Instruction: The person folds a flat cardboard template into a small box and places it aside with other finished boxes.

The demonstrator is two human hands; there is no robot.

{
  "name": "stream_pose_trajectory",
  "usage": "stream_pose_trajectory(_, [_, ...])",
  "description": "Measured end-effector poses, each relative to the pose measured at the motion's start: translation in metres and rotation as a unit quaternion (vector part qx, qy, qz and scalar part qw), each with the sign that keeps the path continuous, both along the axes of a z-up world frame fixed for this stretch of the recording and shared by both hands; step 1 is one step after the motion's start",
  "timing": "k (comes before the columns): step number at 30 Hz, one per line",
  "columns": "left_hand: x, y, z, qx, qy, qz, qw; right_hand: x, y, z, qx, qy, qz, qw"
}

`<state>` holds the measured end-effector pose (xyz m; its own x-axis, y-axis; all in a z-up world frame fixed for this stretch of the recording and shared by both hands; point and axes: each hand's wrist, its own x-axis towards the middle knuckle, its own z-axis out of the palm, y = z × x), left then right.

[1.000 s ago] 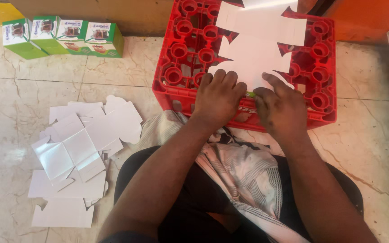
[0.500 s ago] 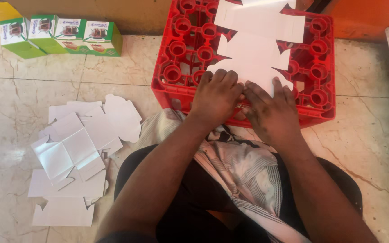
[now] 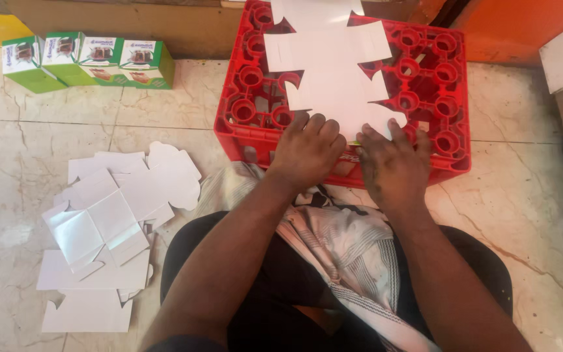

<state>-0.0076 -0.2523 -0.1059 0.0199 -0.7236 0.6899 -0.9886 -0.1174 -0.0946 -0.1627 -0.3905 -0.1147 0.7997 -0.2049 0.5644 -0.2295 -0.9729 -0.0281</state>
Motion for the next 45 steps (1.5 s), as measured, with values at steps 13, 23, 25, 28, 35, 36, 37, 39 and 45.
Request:
stream_pose_trajectory(13, [0.006,0.006,0.004,-0.016,0.058,0.000,0.998,0.006,-0.014,-0.003,0.065,-0.153,0.104,0.981])
stream_pose_trajectory(23, [-0.001,0.012,0.006,0.033,0.026,-0.005,0.999,-0.002,-0.026,0.001,0.104,-0.091,0.097,0.986])
stream_pose_trajectory(25, [-0.002,0.010,0.006,0.016,0.052,-0.025,0.998,-0.003,-0.023,0.006,0.090,-0.073,0.112,0.987])
stream_pose_trajectory(28, [0.002,0.008,0.008,-0.023,0.092,-0.031,0.995,-0.003,-0.019,0.009,0.075,-0.024,0.099,0.992])
stream_pose_trajectory(35, [0.058,0.036,0.001,-0.024,0.152,0.133,0.979,-0.005,-0.038,-0.007,0.163,-0.026,0.116,0.979])
stream_pose_trajectory(36, [0.061,0.038,-0.002,-0.010,0.141,0.141,0.980,-0.006,-0.038,-0.009,0.169,-0.031,0.119,0.978])
stream_pose_trajectory(37, [0.063,0.037,-0.006,-0.005,0.142,0.152,0.978,-0.008,-0.038,-0.011,0.175,-0.036,0.120,0.977])
stream_pose_trajectory(39, [0.065,0.034,-0.011,0.005,0.143,0.173,0.974,-0.008,-0.040,-0.013,0.166,-0.034,0.095,0.981])
stream_pose_trajectory(45, [0.063,0.039,-0.005,0.043,0.148,0.213,0.965,-0.014,-0.054,-0.016,0.159,-0.054,0.057,0.984])
